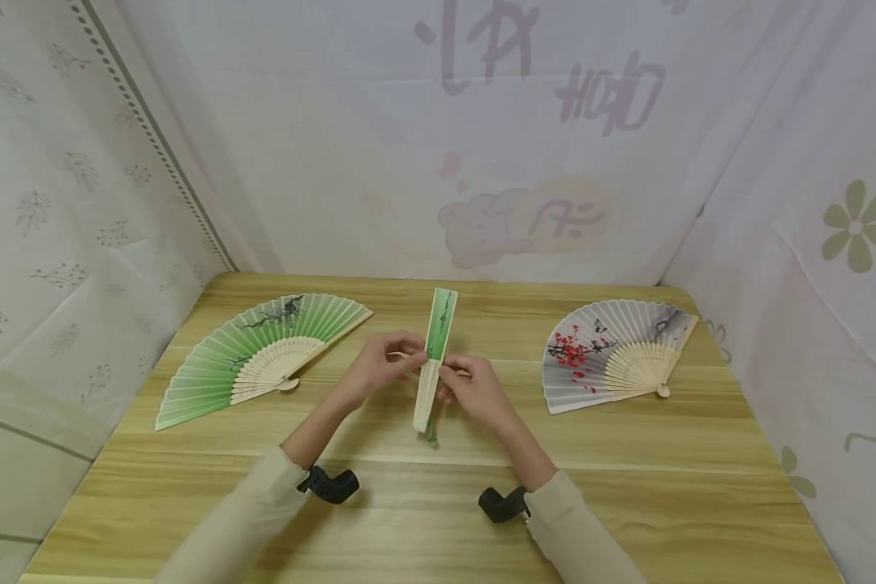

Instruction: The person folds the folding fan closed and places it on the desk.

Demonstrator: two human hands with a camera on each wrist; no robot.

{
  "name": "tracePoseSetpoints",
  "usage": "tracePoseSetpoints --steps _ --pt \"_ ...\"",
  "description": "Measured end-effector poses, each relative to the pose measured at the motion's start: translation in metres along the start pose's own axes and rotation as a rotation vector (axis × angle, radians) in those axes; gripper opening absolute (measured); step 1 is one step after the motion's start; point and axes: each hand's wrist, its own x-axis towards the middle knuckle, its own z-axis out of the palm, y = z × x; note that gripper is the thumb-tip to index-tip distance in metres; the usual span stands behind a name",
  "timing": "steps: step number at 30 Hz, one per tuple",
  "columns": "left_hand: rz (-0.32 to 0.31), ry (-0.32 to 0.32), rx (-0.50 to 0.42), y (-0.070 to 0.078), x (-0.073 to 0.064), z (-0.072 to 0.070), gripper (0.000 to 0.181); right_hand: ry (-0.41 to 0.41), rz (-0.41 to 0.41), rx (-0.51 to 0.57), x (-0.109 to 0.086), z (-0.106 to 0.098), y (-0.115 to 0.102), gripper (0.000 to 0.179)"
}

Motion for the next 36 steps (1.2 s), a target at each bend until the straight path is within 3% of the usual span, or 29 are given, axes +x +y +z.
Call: tracePoseSetpoints --steps 5,16,22,36 --pt "-0.008 0.011 -0.029 -0.004 -0.002 0.007 0.023 0.045 0.019 -0.006 0.000 -0.002 -0.001 0.019" --pt "-0.037 0.099 -0.033 -0.012 0.006 0.021 0.026 0.159 0.058 0.002 0.001 -0.007 0.007 0.025" --pt "-0.058 0.110 -0.051 -0.015 0.008 0.027 0.026 0.198 0.080 -0.017 0.002 -0.009 0.011 0.025" --pt "-0.069 0.111 0.048 -0.021 0.007 0.034 0.024 0.214 0.152 0.011 0.004 -0.009 0.021 0.022"
